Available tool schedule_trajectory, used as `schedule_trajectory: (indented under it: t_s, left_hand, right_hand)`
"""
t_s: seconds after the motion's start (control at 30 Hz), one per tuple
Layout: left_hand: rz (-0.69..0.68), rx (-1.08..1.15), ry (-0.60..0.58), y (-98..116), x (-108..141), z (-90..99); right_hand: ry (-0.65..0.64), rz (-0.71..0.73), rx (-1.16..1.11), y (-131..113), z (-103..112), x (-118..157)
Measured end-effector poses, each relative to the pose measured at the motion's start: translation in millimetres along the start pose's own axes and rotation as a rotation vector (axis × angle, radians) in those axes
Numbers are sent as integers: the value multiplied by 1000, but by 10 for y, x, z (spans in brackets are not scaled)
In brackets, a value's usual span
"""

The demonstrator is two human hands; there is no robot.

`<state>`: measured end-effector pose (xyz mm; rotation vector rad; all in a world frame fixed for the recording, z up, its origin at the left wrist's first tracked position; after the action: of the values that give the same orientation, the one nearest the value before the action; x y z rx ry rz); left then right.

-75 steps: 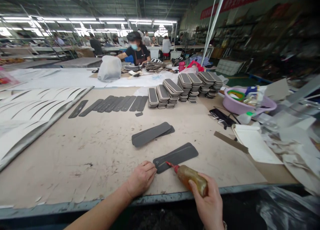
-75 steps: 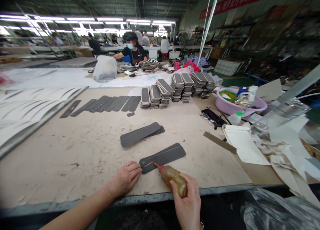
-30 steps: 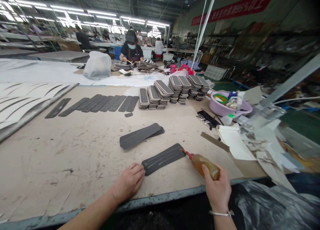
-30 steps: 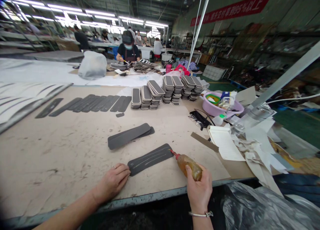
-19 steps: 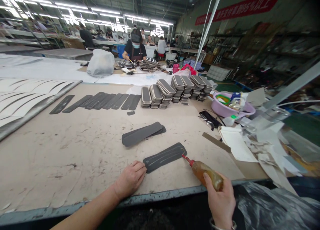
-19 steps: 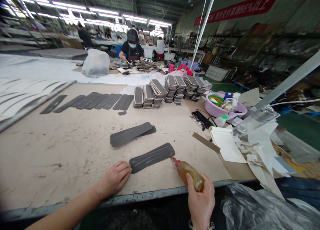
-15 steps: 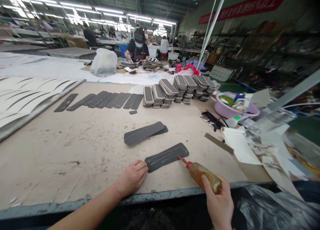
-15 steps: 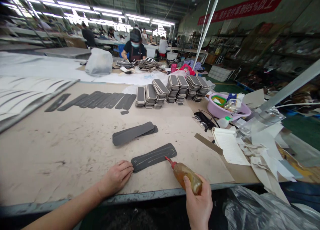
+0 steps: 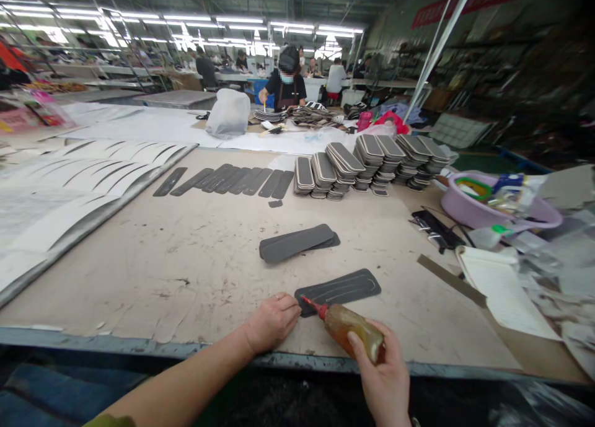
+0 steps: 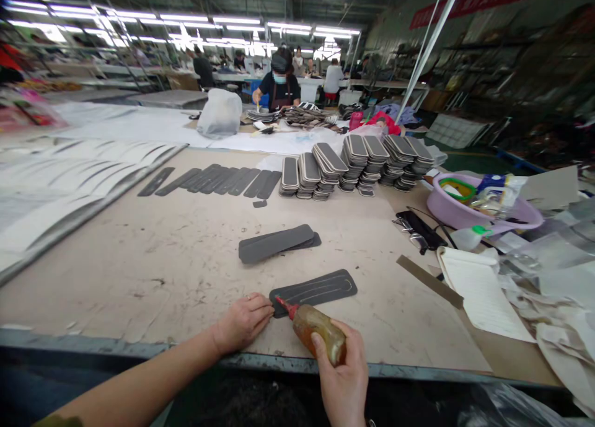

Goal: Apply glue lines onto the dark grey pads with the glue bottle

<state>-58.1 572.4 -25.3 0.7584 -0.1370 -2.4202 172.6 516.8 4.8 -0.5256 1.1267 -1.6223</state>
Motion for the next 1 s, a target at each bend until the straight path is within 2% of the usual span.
schedule_trajectory:
  t_s: [0.13, 0.27, 0.43, 0.6, 0.77, 0.83, 0.93, 1.0]
  left_hand:
    - [10, 6, -24, 4, -6, 6]
    - [-11, -22, -39, 11, -13, 2]
    - [-52, -56, -19, 15, -21, 1]
    - [-36, -30, -19, -1, -46, -4]
    - [-14, -1, -24, -22, -62, -42]
    - [5, 3, -6, -33, -62, -46]
    - [27, 50, 45, -54, -55, -36]
    - [42, 94, 78, -69, -48, -23]
  right_hand:
    - [-19, 77, 46, -65, -18, 43]
    - [1, 39, 82, -29, 83, 100]
    - [80, -88, 92, 153, 285, 83]
    - [198, -62, 125, 222, 419, 15]
    - [58, -33, 42, 216, 286, 54]
    - [56, -35, 39, 242, 266, 63]
    - [180, -74, 53, 309, 352, 25]
    - [282, -161, -12, 366, 446, -16]
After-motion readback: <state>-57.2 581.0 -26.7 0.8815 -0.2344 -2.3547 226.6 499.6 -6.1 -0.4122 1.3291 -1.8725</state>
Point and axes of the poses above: each hand's wrist, its own x-axis away from the middle knuckle, its own z-axis out of the back of the hand, y = z × x, the point moved 3 cm from there along -x, towards the middle knuckle, and after that the axes turned 7 degrees about -z, right-handed, at the moved point
